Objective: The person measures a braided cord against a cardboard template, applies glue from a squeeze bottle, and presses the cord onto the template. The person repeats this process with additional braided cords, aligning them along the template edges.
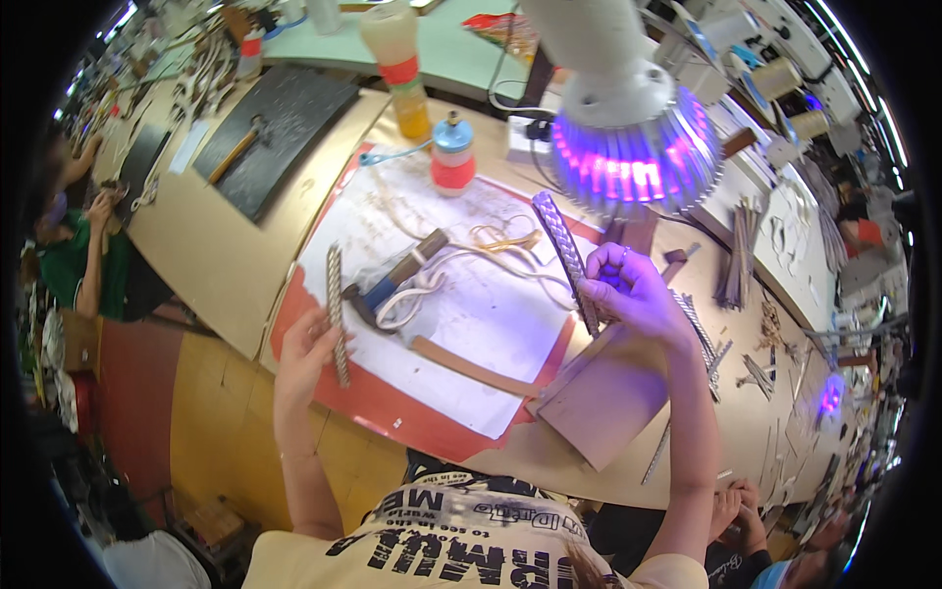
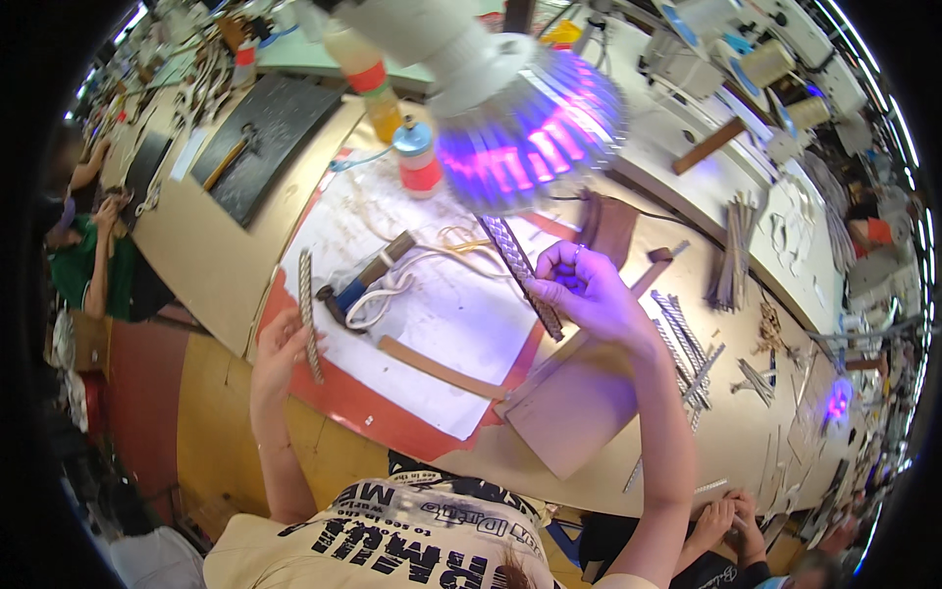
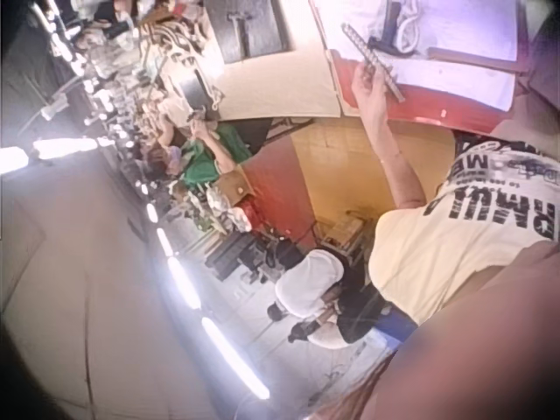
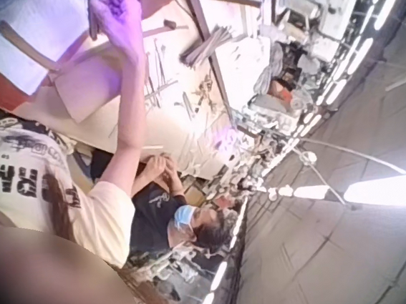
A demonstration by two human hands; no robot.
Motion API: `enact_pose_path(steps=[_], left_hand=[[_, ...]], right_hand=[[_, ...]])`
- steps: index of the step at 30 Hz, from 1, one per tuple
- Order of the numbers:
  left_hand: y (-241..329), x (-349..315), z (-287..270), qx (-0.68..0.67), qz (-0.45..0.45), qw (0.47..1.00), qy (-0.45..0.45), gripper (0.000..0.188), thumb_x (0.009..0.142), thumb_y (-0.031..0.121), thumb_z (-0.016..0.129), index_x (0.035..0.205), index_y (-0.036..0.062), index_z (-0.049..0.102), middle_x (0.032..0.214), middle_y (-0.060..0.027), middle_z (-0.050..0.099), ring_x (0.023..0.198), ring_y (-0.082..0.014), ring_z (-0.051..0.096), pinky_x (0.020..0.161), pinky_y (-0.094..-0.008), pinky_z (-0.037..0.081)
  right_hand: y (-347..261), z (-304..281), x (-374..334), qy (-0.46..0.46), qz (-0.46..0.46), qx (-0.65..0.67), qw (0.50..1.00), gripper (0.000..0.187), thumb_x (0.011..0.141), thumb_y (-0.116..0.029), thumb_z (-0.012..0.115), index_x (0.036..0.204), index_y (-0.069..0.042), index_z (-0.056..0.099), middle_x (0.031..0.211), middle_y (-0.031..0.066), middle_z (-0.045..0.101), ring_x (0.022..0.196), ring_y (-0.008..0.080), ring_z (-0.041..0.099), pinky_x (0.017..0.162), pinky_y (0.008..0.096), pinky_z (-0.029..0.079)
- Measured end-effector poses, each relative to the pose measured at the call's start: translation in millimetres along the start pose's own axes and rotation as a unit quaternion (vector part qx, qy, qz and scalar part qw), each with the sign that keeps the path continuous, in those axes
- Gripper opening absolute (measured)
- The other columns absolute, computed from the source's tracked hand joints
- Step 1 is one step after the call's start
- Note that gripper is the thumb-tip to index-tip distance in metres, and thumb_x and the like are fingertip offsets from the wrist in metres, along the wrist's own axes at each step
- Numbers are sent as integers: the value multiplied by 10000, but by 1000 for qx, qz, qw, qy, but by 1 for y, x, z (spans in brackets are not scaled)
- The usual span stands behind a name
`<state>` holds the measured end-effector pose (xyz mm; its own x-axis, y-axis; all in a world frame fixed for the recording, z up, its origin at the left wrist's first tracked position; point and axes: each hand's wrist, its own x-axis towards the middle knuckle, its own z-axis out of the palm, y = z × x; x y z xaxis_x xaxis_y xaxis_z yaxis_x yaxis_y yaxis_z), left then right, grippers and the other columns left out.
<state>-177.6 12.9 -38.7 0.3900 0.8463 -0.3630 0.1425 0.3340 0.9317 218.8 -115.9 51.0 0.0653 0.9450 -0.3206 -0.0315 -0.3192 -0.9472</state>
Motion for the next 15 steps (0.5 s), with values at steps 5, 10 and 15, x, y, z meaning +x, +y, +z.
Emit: enact_pose_path(steps=[5, 10, 15], left_hand=[[-10, -26, -14, 23, -48, 998, -16, 245, 934, 29, 543, 1174, -18, 532, 935, -51, 611, 844, -131, 621, 740, -289, 569], [-12, -33, -9, 7, -51, 996, -69, 184, 930, 37, 558, 1110, 2, 546, 933, -43, 606, 835, -122, 618, 740, -299, 568], [-8, -30, 0, 20, -30, 996, -81, 182, 932, 41, 553, 1107, -3, 535, 955, -50, 600, 840, -136, 622, 767, -322, 569]], right_hand=[[8, -3, -22, 43, -54, 11, 998, 161, 900, -125, 671, 953, -52, 538, 844, -27, 545, 769, 55, 532, 678, 209, 460], [10, -3, -29, 38, -39, 29, 998, 166, 895, -126, 680, 944, -60, 536, 878, -47, 523, 811, 43, 521, 719, 203, 452], [11, -4, -32, 53, -48, 43, 996, 166, 891, -126, 684, 945, -62, 541, 866, -46, 538, 792, 39, 523, 702, 203, 451]])
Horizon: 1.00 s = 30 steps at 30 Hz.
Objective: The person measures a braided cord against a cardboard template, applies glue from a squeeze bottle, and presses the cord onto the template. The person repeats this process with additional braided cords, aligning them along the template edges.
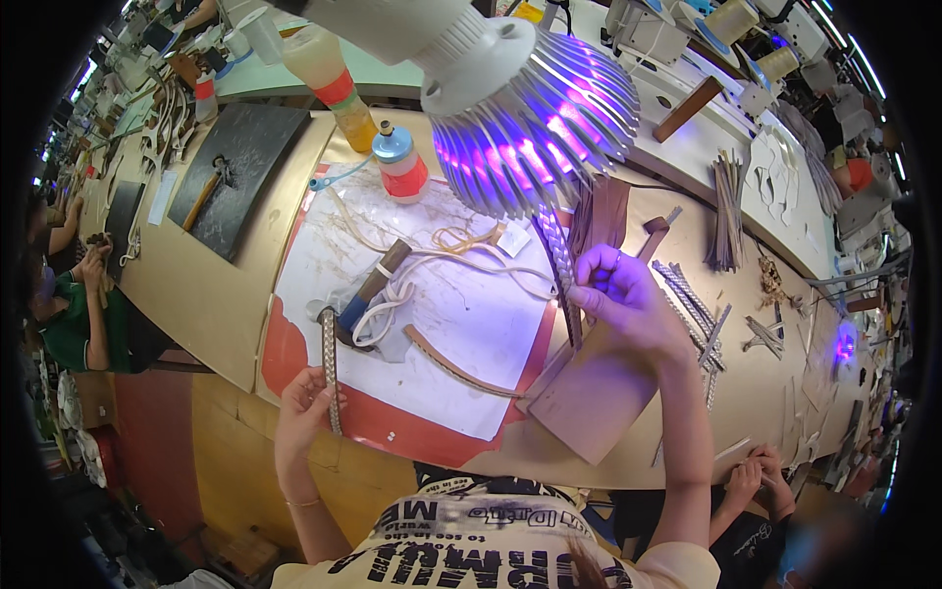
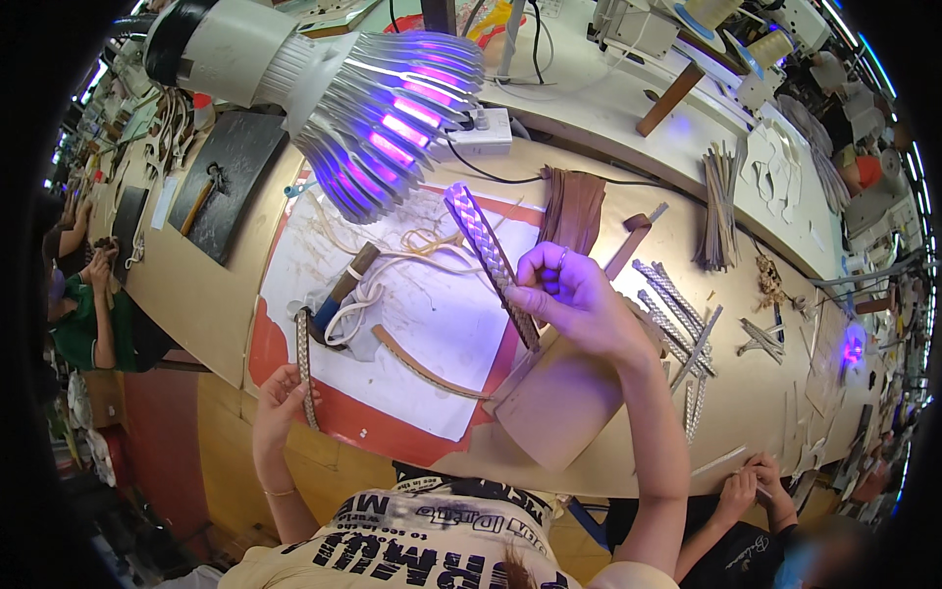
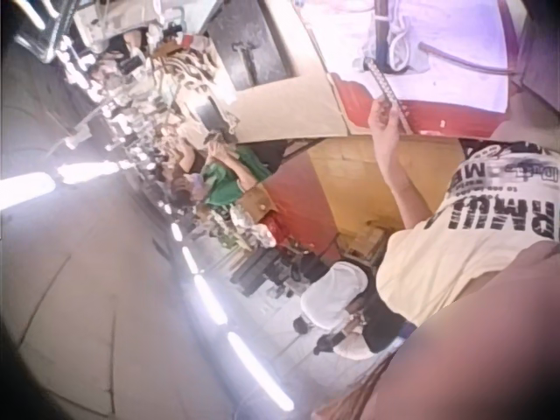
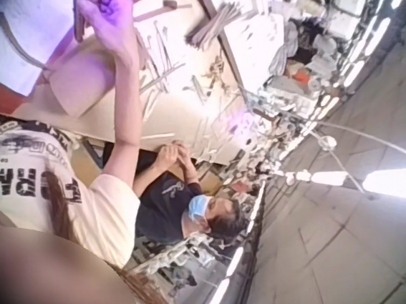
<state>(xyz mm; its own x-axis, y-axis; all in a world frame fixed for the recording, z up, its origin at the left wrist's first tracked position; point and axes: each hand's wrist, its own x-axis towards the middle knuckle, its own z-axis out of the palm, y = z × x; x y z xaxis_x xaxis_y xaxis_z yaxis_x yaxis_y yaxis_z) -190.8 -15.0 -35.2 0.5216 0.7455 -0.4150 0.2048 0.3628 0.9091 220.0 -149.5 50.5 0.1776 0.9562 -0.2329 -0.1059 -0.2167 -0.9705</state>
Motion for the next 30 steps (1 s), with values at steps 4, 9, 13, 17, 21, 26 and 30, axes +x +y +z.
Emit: enact_pose_path(steps=[4, 9, 13, 17, 21, 26, 30], left_hand=[[24, 5, 27, -16, 27, 999, 15, 202, 932, 46, 536, 1125, -11, 516, 1002, -76, 596, 885, -173, 631, 802, -345, 568], [69, 39, 103, -95, 126, 983, -97, 300, 929, 6, 525, 1216, -43, 454, 1181, -185, 592, 1047, -271, 635, 858, -368, 548], [99, 57, 161, -142, 137, 961, -194, 381, 925, -40, 507, 1285, -31, 382, 1167, -168, 619, 1061, -238, 629, 904, -333, 512], [114, 59, 185, -119, 154, 951, -241, 366, 926, -56, 495, 1278, -28, 398, 1132, -137, 641, 1063, -162, 609, 926, -283, 476], [114, 56, 188, -117, 133, 945, -274, 340, 929, -47, 496, 1264, -47, 440, 1136, -117, 640, 1058, -127, 592, 921, -263, 466], [108, 54, 188, -118, 133, 944, -278, 345, 925, -45, 504, 1266, -51, 454, 1125, -105, 640, 1047, -120, 590, 917, -262, 468], [106, 53, 189, -113, 118, 947, -276, 360, 918, -46, 510, 1275, -45, 463, 1117, -87, 637, 1043, -115, 583, 922, -263, 460]], right_hand=[[1, 3, 2, -5, -2, 10, 1000, 167, 894, -120, 680, 950, -58, 536, 836, -28, 552, 737, 46, 540, 646, 205, 463], [1, 26, -2, 24, -34, 72, 996, 169, 900, -99, 664, 968, -49, 518, 826, 1, 561, 673, 56, 549, 582, 203, 476], [1, 46, -16, 71, -40, 86, 993, 188, 894, -75, 664, 1007, -42, 517, 858, 7, 571, 706, 52, 547, 596, 197, 476], [6, 55, -24, 107, -65, 100, 987, 228, 887, -54, 666, 1056, -31, 515, 886, 19, 591, 756, 63, 558, 623, 198, 483], [12, 57, -27, 139, -80, 102, 982, 224, 887, -53, 666, 1051, -31, 516, 900, 22, 599, 778, 66, 564, 628, 199, 486], [15, 57, -27, 143, -86, 102, 981, 214, 889, -51, 663, 1044, -32, 517, 906, 15, 599, 789, 62, 564, 630, 197, 485], [16, 59, -27, 146, -92, 102, 980, 210, 890, -55, 663, 1041, -34, 518, 903, 9, 598, 784, 57, 563, 625, 193, 482]])
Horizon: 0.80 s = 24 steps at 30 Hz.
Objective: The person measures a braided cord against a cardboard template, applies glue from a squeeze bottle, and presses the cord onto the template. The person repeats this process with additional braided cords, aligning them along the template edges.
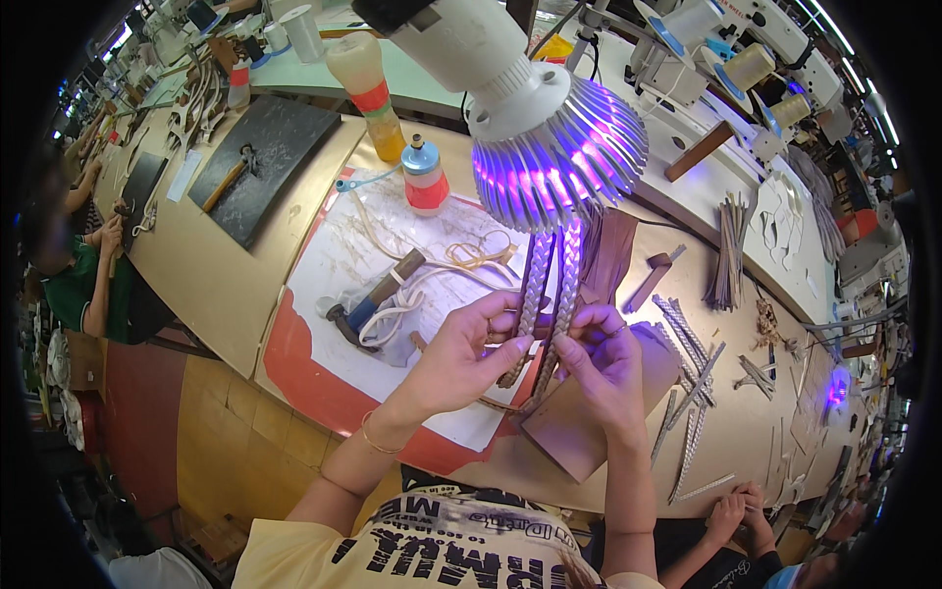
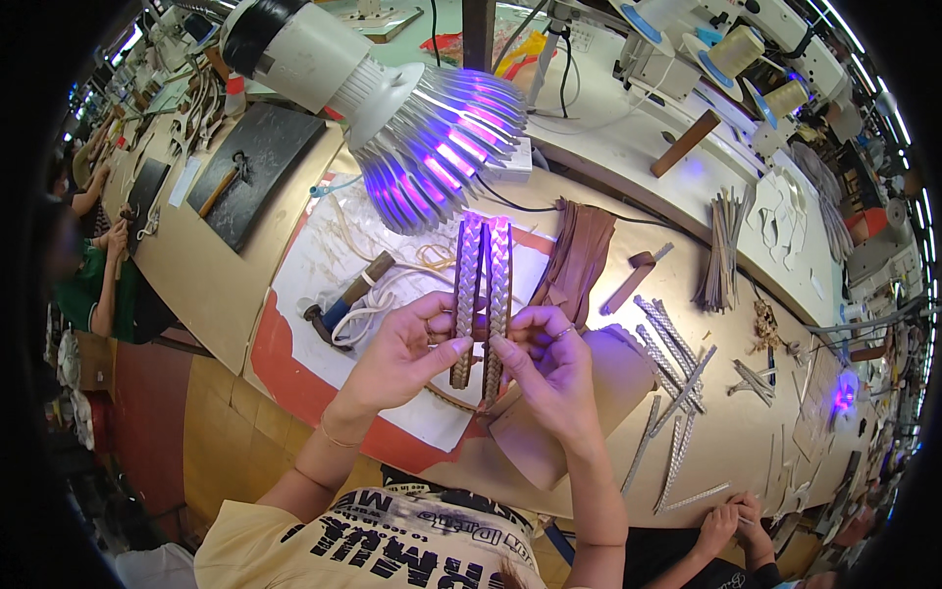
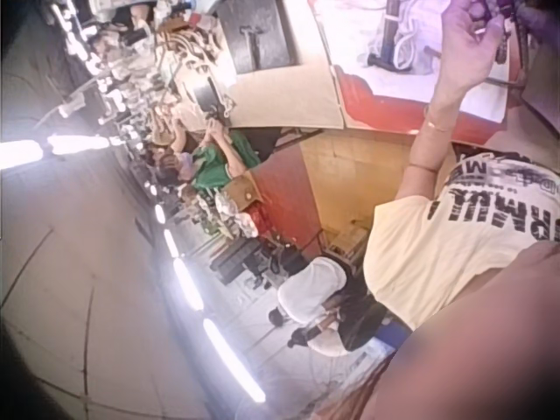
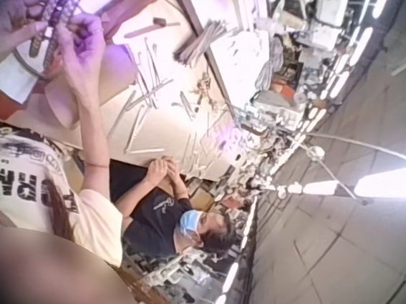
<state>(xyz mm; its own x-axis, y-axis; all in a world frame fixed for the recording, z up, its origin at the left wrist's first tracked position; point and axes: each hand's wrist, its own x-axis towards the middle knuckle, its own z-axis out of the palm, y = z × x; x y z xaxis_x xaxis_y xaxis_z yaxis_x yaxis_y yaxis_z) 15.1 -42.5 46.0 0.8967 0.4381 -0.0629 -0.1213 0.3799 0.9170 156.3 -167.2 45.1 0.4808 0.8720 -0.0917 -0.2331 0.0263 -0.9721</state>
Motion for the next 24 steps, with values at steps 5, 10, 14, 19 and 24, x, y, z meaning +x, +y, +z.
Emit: enact_pose_path(steps=[5, 10, 14, 19, 24], left_hand=[[-3, -1, 0, 10, 13, 1000, -5, 364, 912, -45, 518, 1274, -40, 476, 1122, -67, 626, 1047, -98, 561, 927, -256, 443], [-5, -1, 0, 7, 21, 1000, -4, 353, 912, -45, 518, 1263, -41, 482, 1120, -66, 625, 1040, -90, 555, 921, -253, 443], [-5, -1, 1, 10, 26, 1000, -6, 349, 914, -43, 515, 1262, -41, 480, 1112, -72, 629, 1040, -93, 559, 920, -254, 448], [-5, -2, 1, 10, 22, 1000, -6, 347, 917, -38, 514, 1262, -42, 477, 1112, -78, 631, 1044, -97, 562, 921, -254, 450], [-5, -2, 1, 6, 14, 1000, -10, 348, 918, -36, 516, 1263, -45, 474, 1111, -79, 631, 1040, -98, 565, 918, -254, 453]], right_hand=[[1, 2, 0, -1, -3, -4, 1000, 210, 891, -55, 663, 1043, -35, 518, 902, 7, 597, 780, 55, 565, 619, 191, 481], [1, 2, 1, -1, -1, -6, 1000, 207, 895, -55, 658, 1046, -36, 516, 901, 7, 596, 780, 55, 564, 626, 192, 482], [1, 2, 1, -3, -5, 0, 1000, 205, 897, -55, 655, 1045, -35, 514, 900, 6, 593, 783, 55, 562, 635, 193, 483], [3, 2, 2, 0, -4, 2, 1000, 202, 898, -52, 653, 1043, -34, 513, 903, 4, 588, 785, 54, 560, 638, 194, 484], [2, 3, 1, -1, -1, 0, 1000, 201, 898, -50, 652, 1042, -34, 512, 902, 5, 588, 782, 54, 560, 641, 194, 485]])
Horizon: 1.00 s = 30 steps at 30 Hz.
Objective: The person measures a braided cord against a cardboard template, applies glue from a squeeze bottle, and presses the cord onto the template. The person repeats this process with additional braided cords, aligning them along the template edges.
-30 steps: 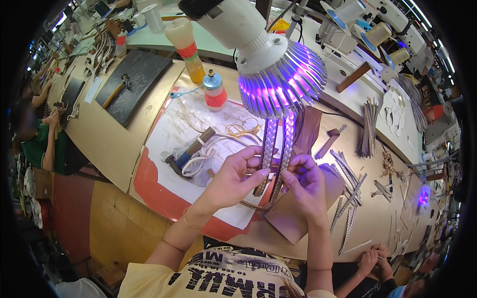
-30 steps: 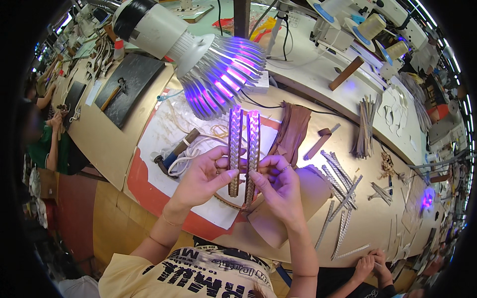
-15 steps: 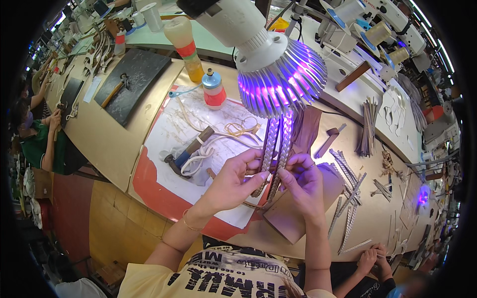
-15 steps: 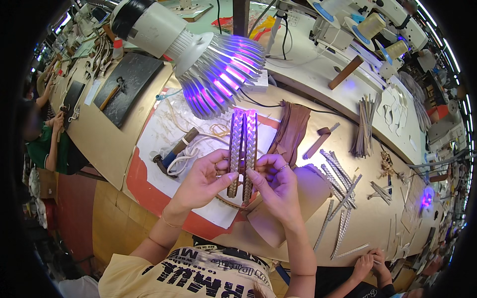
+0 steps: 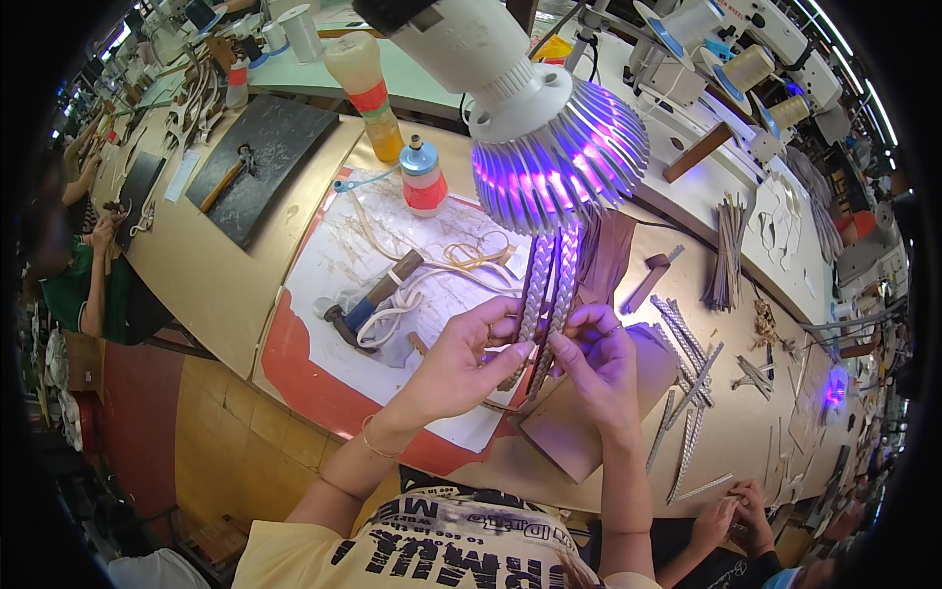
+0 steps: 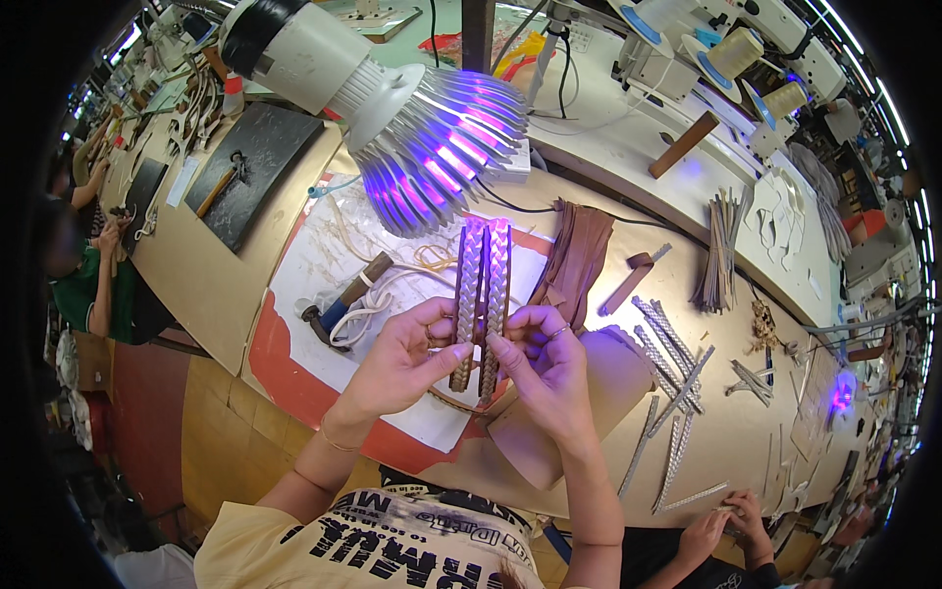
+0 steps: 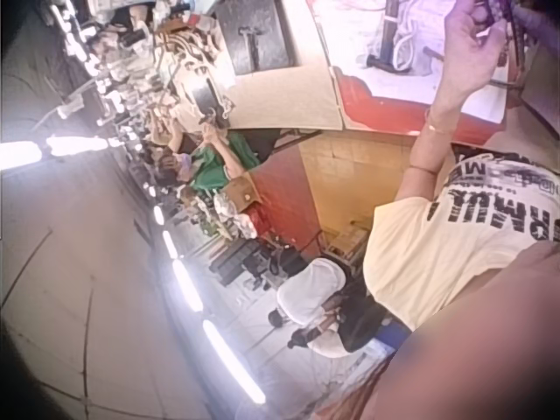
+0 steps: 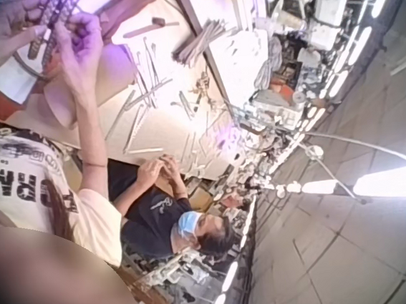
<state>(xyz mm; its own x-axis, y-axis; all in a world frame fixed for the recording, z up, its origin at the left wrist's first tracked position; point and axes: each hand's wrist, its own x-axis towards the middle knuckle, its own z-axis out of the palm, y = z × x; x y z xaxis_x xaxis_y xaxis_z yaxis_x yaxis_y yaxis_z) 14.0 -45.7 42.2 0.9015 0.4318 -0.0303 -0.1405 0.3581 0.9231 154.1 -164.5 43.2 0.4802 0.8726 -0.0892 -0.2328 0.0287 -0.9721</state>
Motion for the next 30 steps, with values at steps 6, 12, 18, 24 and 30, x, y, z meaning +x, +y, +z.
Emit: enact_pose_path(steps=[6, 12, 18, 24, 30], left_hand=[[0, 0, 1, -3, 3, 1000, 4, 339, 917, -34, 523, 1253, -47, 483, 1109, -79, 631, 1037, -99, 565, 912, -256, 459], [0, 1, 1, 10, 16, 1000, 12, 321, 919, -24, 539, 1236, -44, 499, 1095, -77, 635, 1019, -95, 571, 900, -256, 467], [0, -1, 1, -19, -5, 1000, 18, 288, 925, 4, 569, 1207, -40, 525, 1051, -68, 647, 970, -90, 583, 866, -242, 481], [-9, -7, 3, -19, 19, 997, 73, 238, 893, 17, 630, 1121, -38, 592, 993, -70, 678, 904, -111, 637, 819, -263, 512], [-21, 0, -8, 358, 373, 848, 119, 173, 797, 1, 673, 963, 45, 695, 995, -94, 712, 954, -231, 688, 865, -356, 536]], right_hand=[[0, 1, 0, 1, -1, -6, 1000, 202, 898, -54, 654, 1041, -34, 512, 899, 4, 590, 783, 53, 562, 643, 195, 486], [-1, 2, -1, 2, 0, -6, 1000, 204, 898, -59, 655, 1040, -32, 512, 896, 3, 593, 784, 52, 566, 645, 195, 495], [-4, 4, 0, -1, -1, -8, 1000, 208, 896, -61, 658, 1043, -34, 513, 892, 3, 593, 769, 50, 571, 641, 194, 507], [-1, 8, -7, 15, -77, -155, 985, 187, 876, -40, 673, 1010, -18, 543, 932, 43, 634, 782, 90, 617, 639, 233, 517], [2, 12, 0, 5, -299, -339, 892, 261, 790, 52, 688, 1008, -45, 581, 974, 122, 655, 824, 227, 668, 674, 307, 536]])
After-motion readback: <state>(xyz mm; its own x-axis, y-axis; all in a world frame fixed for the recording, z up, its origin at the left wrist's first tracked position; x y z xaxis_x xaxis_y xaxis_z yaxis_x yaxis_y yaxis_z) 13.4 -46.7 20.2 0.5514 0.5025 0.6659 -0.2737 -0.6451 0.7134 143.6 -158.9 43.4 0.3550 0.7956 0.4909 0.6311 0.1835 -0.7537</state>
